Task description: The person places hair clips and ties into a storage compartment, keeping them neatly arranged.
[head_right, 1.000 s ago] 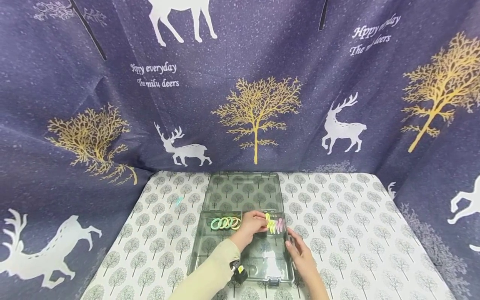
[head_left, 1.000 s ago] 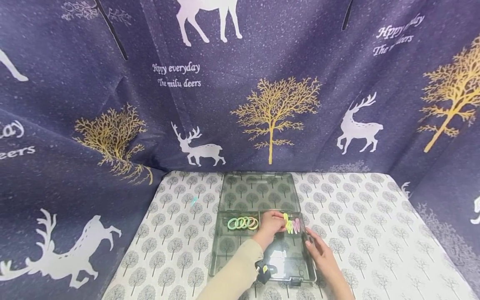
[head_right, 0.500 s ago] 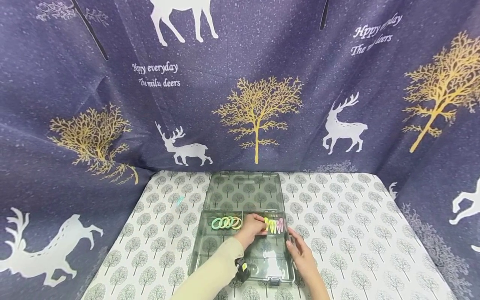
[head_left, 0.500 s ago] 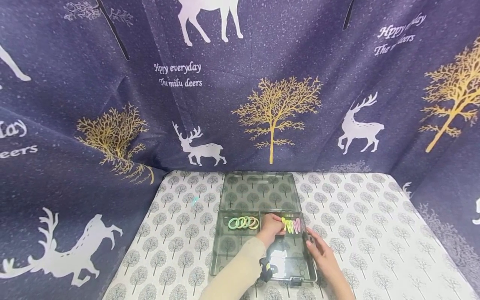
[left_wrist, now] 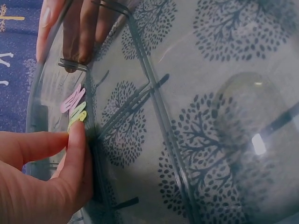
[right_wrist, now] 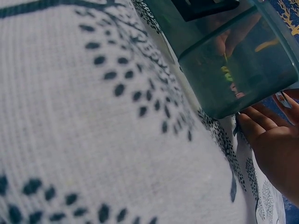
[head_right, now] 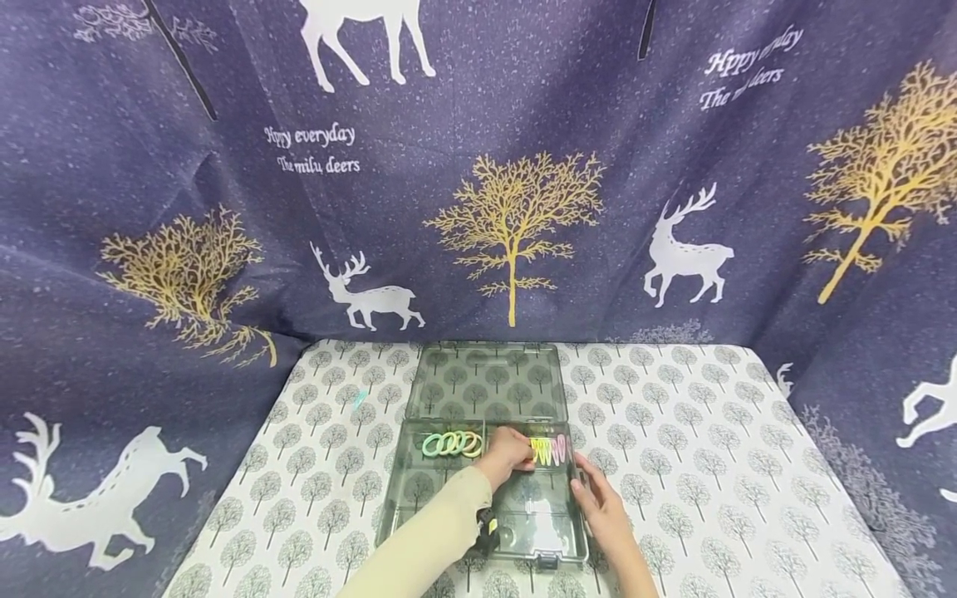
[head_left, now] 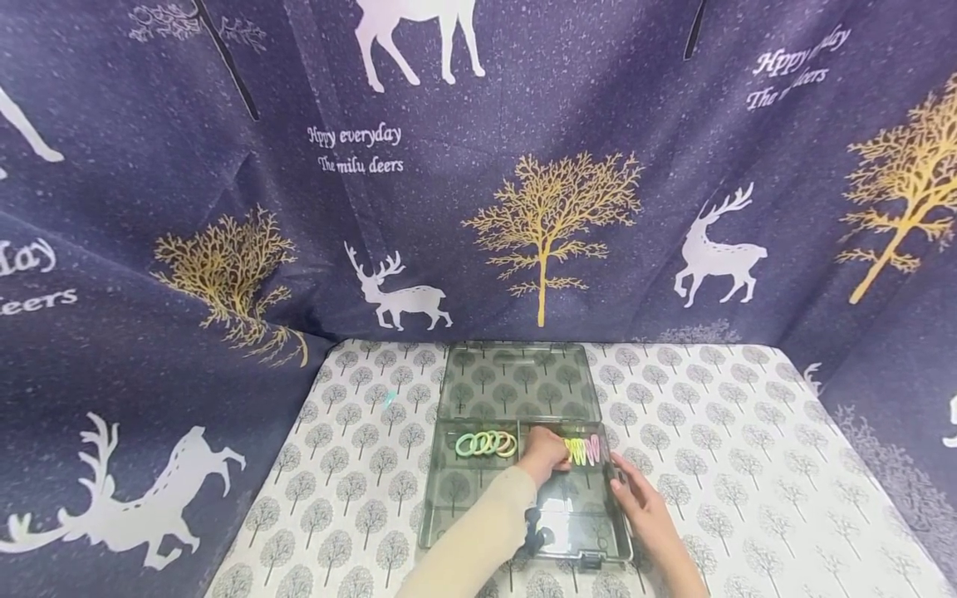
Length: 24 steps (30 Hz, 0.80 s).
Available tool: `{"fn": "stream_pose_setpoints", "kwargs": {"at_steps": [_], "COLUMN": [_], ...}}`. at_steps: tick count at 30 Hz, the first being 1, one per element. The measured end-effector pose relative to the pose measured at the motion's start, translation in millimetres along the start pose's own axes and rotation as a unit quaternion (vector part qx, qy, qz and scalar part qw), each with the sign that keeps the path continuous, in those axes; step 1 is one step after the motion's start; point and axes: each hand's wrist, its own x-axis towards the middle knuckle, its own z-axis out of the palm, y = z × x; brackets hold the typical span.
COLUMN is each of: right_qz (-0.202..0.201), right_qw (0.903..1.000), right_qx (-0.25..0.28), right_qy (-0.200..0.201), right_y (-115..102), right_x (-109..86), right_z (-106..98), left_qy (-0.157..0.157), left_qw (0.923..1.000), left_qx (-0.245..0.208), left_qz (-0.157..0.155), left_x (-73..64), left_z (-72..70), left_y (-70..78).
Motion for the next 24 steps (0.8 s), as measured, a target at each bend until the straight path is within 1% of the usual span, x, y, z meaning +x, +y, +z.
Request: {"fn": "stream_pose_setpoints", "kwargs": {"at_steps": [6, 11, 15, 19, 24], "right_qz": [0.007, 0.010, 0.009, 0.012, 0.002], "right_qw": [1.0000, 0.9999, 1.0000, 0.9999, 0.9999], "right_qx": [-0.004, 0.000, 0.002, 0.004, 0.008], "right_qy": [0.002, 0.002, 0.002, -0.002, -0.006], "right_y": [-1, 1, 3, 1, -2], "right_x": [-0.2, 0.8, 1.0, 0.1, -0.5], "right_z": [0, 0, -1, -1, -1], "left_qy": [0.003, 0.007, -0.001, -0.019, -0.061], "left_qw": [0.9998, 0.9998, 0.9997, 0.9993, 0.9973], "left_qx": [-0.001, -0.001, -0.010, -0.026, -0.041], "left_qz": [-0.017, -0.020, -0.024, -0.022, -0.006], "left_x": [-2.4, -4.1, -2.7, -2.7, -8.4], "left_z": [-1.2, -2.4, -3.5, -7.4, -21.6], "left_y": [4.4, 7.4, 9.2, 14.3, 27.8]}}
